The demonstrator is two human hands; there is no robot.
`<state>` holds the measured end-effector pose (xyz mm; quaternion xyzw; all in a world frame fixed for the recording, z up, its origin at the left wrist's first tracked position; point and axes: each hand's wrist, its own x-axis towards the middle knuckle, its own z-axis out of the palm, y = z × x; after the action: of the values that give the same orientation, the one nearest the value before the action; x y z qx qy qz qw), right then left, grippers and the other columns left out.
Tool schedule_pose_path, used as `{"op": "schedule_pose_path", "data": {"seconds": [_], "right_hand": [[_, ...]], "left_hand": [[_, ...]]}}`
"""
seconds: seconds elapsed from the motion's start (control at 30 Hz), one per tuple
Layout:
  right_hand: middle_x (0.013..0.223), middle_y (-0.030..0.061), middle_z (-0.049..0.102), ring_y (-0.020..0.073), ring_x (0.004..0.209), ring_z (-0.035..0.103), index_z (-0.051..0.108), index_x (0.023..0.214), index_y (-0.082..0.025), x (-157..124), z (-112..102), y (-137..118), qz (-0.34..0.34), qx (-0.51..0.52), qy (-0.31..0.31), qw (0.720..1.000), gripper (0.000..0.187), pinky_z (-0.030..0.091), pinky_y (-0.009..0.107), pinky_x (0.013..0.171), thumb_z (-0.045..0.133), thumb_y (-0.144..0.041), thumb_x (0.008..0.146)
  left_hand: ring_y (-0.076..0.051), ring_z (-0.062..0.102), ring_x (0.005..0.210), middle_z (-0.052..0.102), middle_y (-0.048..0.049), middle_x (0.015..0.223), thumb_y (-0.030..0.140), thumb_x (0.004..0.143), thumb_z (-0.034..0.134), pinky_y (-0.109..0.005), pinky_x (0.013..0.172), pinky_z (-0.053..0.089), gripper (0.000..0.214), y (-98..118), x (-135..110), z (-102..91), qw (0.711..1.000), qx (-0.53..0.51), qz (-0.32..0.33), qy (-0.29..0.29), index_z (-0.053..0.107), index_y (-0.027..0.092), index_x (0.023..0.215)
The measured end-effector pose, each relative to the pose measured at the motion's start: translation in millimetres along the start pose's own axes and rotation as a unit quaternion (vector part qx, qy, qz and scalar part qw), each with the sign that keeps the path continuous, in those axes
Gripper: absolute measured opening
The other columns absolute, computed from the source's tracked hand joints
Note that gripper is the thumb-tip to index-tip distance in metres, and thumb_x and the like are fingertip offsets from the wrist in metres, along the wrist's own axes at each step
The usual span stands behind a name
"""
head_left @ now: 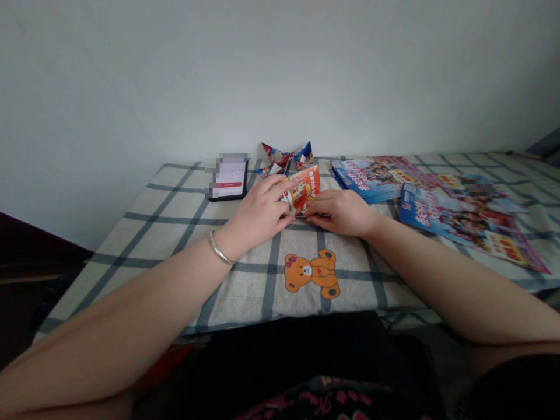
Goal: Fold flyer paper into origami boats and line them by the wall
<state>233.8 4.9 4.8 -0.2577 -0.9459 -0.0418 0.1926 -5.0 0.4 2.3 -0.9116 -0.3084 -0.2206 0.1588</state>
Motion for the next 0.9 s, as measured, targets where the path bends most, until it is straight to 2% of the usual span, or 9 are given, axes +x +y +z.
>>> {"op": "schedule_pose_path", "data": {"seconds": [0.3, 0.5, 0.63, 0.77, 0.9], "right_hand": [[0.085, 0.0054, 0.072, 0.0178, 0.08, 0.063, 0.071, 0.089, -0.018, -0.8, -0.6, -0.3, 0.007, 0.01, 0.004, 1.0, 0.022, 0.043, 0.029, 0.071, 0.053, -0.027, 0.096], [0.079, 0.0057, 0.068, 0.0166, 0.075, 0.059, 0.069, 0.086, -0.018, -1.9, -4.5, -2.1, 0.011, 0.028, 0.007, 1.0, 0.021, 0.041, 0.028, 0.069, 0.051, -0.026, 0.094], [0.077, 0.0069, 0.067, 0.017, 0.072, 0.057, 0.068, 0.085, -0.015, -2.7, -8.3, -2.2, 0.016, 0.048, 0.0, 0.999, 0.021, 0.041, 0.029, 0.068, 0.048, -0.018, 0.086], [0.073, 0.0062, 0.065, 0.0173, 0.07, 0.055, 0.065, 0.076, -0.017, -3.9, -10.9, -0.6, 0.036, 0.073, -0.022, 0.996, 0.021, 0.04, 0.029, 0.067, 0.045, -0.015, 0.077], [0.069, 0.0051, 0.063, 0.0169, 0.066, 0.053, 0.062, 0.069, -0.018, -4.6, -11.7, 0.7, 0.077, 0.064, -0.029, 0.995, 0.019, 0.039, 0.03, 0.064, 0.045, -0.016, 0.078]], "left_hand": [[-0.037, 0.048, 0.134, 0.059, -0.0113, 0.14, 0.026, 0.086, 0.07, -0.054, 0.112, 0.045, 0.016, 4.2, -0.3, -2.8, 1.0, -0.001, -0.015, -0.004, 0.076, 0.014, 0.077], [-0.038, 0.049, 0.133, 0.06, -0.0131, 0.139, 0.029, 0.086, 0.071, -0.057, 0.109, 0.046, 0.016, 3.2, -2.0, -1.1, 1.0, 0.007, -0.004, -0.005, 0.076, 0.014, 0.087], [-0.036, 0.045, 0.137, 0.062, -0.0095, 0.136, 0.029, 0.087, 0.071, -0.059, 0.115, 0.04, 0.017, 0.4, -2.1, 0.5, 0.999, 0.001, 0.042, 0.016, 0.075, 0.017, 0.099], [-0.033, 0.043, 0.14, 0.069, -0.0031, 0.124, 0.023, 0.091, 0.065, -0.059, 0.12, 0.032, 0.01, 0.8, -0.9, -0.1, 0.992, -0.033, 0.119, 0.008, 0.075, 0.02, 0.09], [-0.033, 0.044, 0.14, 0.072, -0.0038, 0.121, 0.021, 0.091, 0.063, -0.056, 0.119, 0.034, 0.013, 2.7, -0.7, -1.3, 0.989, -0.056, 0.134, -0.014, 0.075, 0.019, 0.087]]}}
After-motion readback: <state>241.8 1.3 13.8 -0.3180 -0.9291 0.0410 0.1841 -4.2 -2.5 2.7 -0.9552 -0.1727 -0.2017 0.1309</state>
